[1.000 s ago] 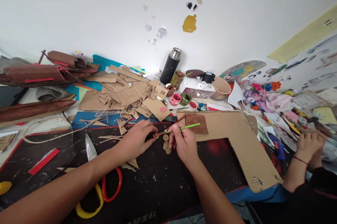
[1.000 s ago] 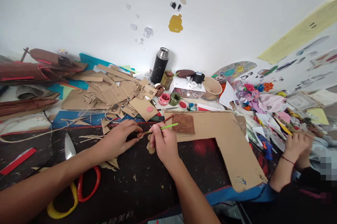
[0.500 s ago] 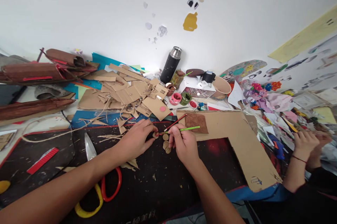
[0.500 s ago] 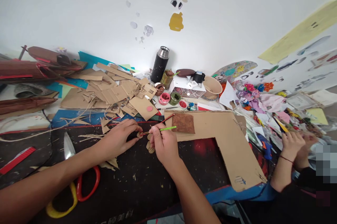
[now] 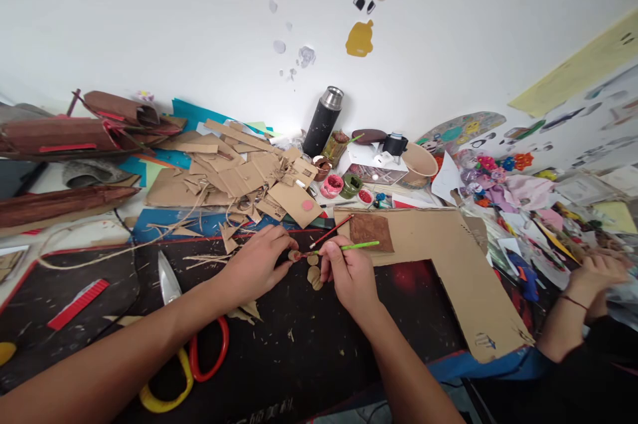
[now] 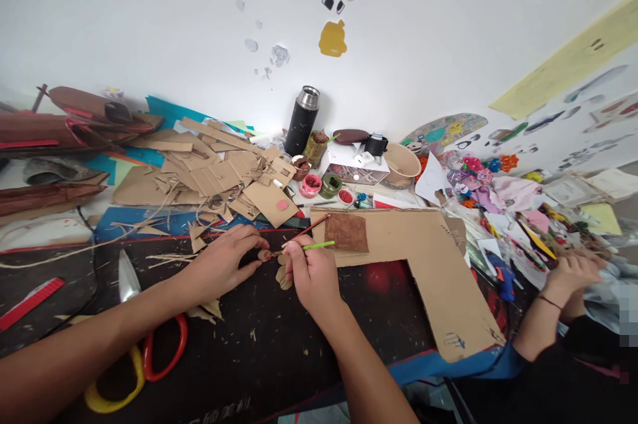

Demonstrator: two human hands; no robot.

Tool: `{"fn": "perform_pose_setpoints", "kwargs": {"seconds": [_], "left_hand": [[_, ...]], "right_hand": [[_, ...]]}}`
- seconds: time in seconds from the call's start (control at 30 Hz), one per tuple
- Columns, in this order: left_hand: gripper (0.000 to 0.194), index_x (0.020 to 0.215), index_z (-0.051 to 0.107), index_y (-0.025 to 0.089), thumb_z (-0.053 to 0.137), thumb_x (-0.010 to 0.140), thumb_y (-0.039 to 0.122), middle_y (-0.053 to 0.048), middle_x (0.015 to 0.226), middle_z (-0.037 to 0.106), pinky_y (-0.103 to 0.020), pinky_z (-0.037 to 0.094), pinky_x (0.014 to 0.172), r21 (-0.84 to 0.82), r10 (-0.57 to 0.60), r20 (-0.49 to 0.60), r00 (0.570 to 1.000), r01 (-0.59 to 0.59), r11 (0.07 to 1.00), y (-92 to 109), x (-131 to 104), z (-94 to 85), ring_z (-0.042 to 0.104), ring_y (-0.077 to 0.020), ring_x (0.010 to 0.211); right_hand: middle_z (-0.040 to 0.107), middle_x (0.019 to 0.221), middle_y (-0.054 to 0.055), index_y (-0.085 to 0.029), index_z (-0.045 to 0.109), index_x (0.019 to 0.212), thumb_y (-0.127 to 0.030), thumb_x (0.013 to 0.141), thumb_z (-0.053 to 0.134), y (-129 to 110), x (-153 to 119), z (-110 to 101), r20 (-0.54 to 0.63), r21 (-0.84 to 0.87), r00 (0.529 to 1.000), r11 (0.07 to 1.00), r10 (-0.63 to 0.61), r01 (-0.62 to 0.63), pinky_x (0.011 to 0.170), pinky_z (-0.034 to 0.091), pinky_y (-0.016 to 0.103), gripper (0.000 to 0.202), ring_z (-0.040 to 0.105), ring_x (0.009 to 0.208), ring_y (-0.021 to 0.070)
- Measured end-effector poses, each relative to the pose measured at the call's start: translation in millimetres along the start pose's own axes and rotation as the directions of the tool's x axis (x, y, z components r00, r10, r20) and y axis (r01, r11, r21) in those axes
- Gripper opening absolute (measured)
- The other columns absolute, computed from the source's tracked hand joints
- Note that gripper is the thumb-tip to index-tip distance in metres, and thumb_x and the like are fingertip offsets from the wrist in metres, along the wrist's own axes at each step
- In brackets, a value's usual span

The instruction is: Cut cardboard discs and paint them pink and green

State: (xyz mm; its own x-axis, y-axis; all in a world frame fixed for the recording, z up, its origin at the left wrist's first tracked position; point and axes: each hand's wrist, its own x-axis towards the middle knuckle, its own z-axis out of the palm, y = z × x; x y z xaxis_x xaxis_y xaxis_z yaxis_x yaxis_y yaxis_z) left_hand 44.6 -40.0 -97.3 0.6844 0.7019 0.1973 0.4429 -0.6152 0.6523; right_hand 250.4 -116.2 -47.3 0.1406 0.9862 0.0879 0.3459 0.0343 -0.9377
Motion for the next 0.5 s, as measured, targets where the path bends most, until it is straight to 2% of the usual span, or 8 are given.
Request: {"fn": "perform_pose_setpoints", "kwargs": {"seconds": [0.27, 0.5], "left_hand": [[0.015, 0.11, 0.066, 0.02, 0.057, 0.099, 0.023, -0.009, 0.11, 0.064, -0.043, 0.048, 0.095, 0.029, 0.006, 0.027, 1.0, -0.007, 1.0, 1.0, 0.5, -1.2, 0.058, -0.0286, 0.107], [0.014, 0.107, 0.066, 0.022, 0.06, 0.095, 0.019, -0.007, 0.11, 0.064, -0.041, 0.048, 0.096, 0.028, 0.017, 0.009, 1.0, -0.017, 0.999, 1.1, 0.2, -0.2, 0.059, -0.0279, 0.107]], "right_hand": [[0.062, 0.058, -0.002, -0.024, 0.069, 0.089, -0.053, 0.109, 0.047, -1.1, 0.8, 12.6, 0.064, -0.007, 0.998, 1.0, -0.001, 0.001, 0.048, 0.044, 0.023, 0.041, 0.059, 0.048, 0.0142], [0.061, 0.057, -0.003, -0.022, 0.066, 0.086, -0.05, 0.111, 0.042, -0.3, -0.8, -0.3, 0.058, -0.124, 0.998, 0.991, -0.033, 0.04, 0.051, 0.046, 0.022, 0.044, 0.06, 0.047, 0.0129]]}}
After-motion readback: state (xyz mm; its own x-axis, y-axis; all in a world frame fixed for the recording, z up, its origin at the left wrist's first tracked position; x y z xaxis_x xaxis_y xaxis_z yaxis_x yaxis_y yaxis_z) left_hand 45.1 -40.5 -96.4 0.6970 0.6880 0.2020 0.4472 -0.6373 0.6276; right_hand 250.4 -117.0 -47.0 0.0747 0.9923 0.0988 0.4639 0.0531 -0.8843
